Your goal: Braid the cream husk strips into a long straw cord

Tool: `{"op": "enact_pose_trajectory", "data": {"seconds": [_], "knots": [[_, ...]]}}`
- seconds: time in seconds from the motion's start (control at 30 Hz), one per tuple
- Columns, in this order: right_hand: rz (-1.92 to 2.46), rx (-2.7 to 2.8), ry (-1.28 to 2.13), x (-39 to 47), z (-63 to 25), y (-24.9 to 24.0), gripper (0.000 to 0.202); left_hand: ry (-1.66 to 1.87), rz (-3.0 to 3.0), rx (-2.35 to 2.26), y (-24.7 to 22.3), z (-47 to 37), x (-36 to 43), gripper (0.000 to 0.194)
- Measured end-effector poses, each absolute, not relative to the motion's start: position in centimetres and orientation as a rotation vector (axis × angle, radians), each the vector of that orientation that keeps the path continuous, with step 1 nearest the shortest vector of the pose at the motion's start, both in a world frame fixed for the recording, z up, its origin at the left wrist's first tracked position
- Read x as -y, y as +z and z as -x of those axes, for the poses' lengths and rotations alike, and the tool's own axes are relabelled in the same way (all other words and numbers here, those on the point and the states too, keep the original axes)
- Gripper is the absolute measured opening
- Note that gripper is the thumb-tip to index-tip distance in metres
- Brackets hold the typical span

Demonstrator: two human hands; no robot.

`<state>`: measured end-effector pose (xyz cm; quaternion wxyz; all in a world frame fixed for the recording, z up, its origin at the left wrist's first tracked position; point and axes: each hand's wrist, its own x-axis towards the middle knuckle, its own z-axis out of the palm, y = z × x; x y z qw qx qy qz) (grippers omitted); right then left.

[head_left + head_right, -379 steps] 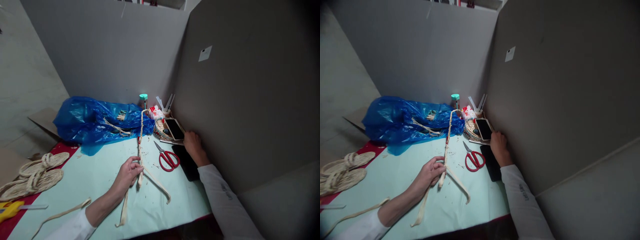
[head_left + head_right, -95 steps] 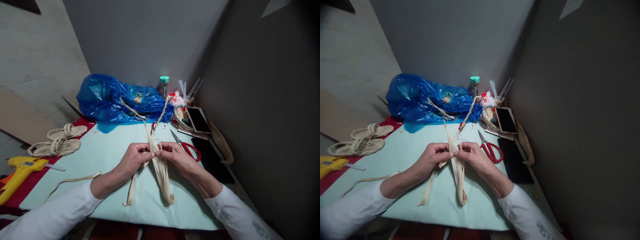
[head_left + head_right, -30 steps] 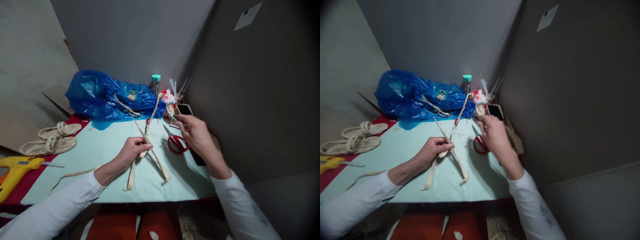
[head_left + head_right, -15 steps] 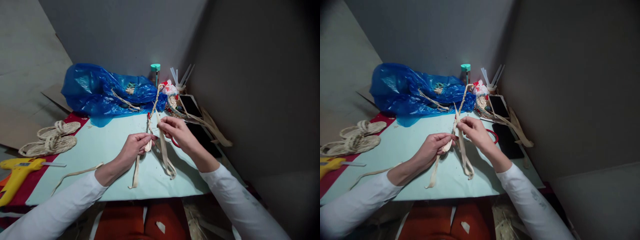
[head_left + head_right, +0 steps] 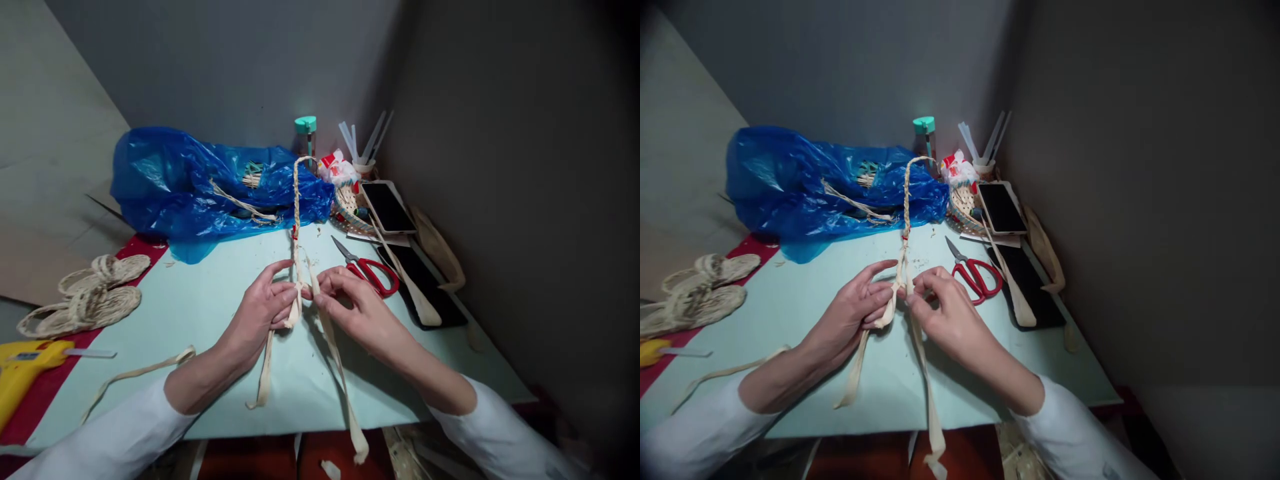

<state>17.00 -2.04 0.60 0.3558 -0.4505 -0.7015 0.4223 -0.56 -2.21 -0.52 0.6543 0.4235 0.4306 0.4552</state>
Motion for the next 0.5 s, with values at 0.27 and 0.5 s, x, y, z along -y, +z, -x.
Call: {"op": "enact_pose_trajectory", "data": {"seconds": [0.27,0.5], "knots": [[1.342,1.735,1.330,1.94,-16.70,0.04,0.016,0.958,-0.824,-1.072,-1.01,0.84,1.99,0.029],[1.276,1.843,1.289,2.24,-16.73,0.36,0.011,0.926,-0.778,-1.101,-0.82,1.12,1.95,0.029]]}}
